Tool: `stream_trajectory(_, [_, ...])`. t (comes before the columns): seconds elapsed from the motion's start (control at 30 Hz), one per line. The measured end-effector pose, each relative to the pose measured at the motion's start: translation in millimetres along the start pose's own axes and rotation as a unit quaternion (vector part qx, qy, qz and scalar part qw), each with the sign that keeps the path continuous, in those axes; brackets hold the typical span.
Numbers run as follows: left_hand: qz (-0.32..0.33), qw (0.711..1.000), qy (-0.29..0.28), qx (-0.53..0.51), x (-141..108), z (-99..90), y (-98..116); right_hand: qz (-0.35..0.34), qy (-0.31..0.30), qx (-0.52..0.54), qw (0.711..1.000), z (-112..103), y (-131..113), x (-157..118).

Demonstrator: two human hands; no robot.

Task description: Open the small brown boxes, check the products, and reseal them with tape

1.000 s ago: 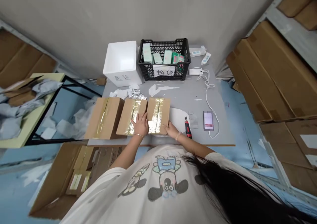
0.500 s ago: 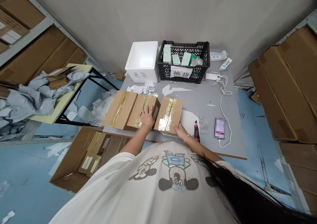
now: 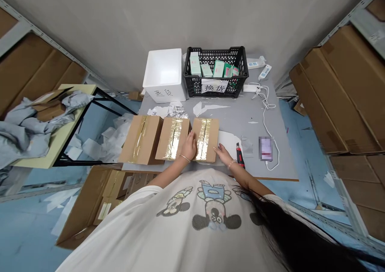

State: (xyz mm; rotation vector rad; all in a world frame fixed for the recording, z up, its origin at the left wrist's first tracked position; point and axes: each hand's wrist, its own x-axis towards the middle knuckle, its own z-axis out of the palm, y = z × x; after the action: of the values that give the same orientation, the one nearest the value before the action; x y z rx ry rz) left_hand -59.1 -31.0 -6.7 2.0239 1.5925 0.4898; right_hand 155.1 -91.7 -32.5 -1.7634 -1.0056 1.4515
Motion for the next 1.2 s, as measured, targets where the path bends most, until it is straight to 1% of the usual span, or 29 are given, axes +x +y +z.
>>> stream_trajectory(0.03, [-0.024,0.999,0.010,-0.033,1,4.9,2,-0.004,0.008,0.008,1.000,1,-2,1])
stream_trajectory(0.07, [-0.067,0.996,0.016,-0.061,3,9.2,4,-0.010,0.010,0.018,1.000,3,-5,1])
stream_trajectory(0.13, [-0.158,0.981,0.008,-0.108,7,14.8,6,-0.031,0.003,0.040,0.999,6,-10,1])
stream_trajectory(0.17, [-0.192,0.973,-0.003,-0.129,9,15.9,7,-0.045,-0.005,0.051,0.998,8,-12,-1])
stream_trajectory(0.2, [-0.212,0.966,-0.015,-0.146,11,16.0,8,-0.059,-0.014,0.063,0.996,7,-13,-2])
stream_trajectory(0.23, [-0.218,0.963,-0.026,-0.158,13,15.4,10,-0.072,-0.020,0.075,0.994,5,-13,-4])
stream_trajectory(0.3, [-0.200,0.964,-0.041,-0.173,15,13.9,18,-0.094,-0.023,0.096,0.991,-4,-12,-10])
stream_trajectory(0.4, [-0.165,0.965,-0.062,-0.192,15,18.0,39,-0.102,0.004,0.093,0.991,-32,-4,-19])
stream_trajectory(0.47, [-0.153,0.966,-0.073,-0.197,13,27.6,56,-0.088,0.036,0.068,0.993,-53,4,-23])
stream_trajectory(0.53, [-0.145,0.966,-0.084,-0.195,10,41.4,70,-0.069,0.065,0.048,0.994,-71,12,-24])
stream_trajectory(0.63, [-0.144,0.966,-0.105,-0.187,8,63.3,80,-0.049,0.073,0.055,0.995,-87,26,-22])
stream_trajectory(0.73, [-0.162,0.962,-0.113,-0.188,7,78.8,77,-0.053,0.072,0.067,0.994,-94,43,-17])
stream_trajectory(0.77, [-0.167,0.960,-0.111,-0.195,6,82.0,75,-0.052,0.087,0.059,0.993,-96,50,-16])
stream_trajectory(0.83, [-0.170,0.957,-0.104,-0.210,5,86.0,71,-0.027,0.144,-0.017,0.989,-98,64,-16])
stream_trajectory(0.9, [-0.171,0.954,-0.098,-0.225,3,87.7,68,0.020,0.199,-0.125,0.972,-100,79,-17])
stream_trajectory(0.93, [-0.172,0.953,-0.096,-0.231,2,88.1,68,0.044,0.211,-0.184,0.959,-101,86,-19])
stream_trajectory(1.0, [-0.175,0.950,-0.095,-0.239,1,88.5,68,0.075,0.200,-0.272,0.938,-100,99,-22])
stream_trajectory(1.07, [-0.177,0.950,-0.090,-0.240,-1,88.8,70,0.091,0.173,-0.320,0.927,-98,108,-23])
stream_trajectory(1.2, [-0.179,0.953,-0.071,-0.235,-2,89.9,70,0.098,0.133,-0.339,0.926,-96,116,-17])
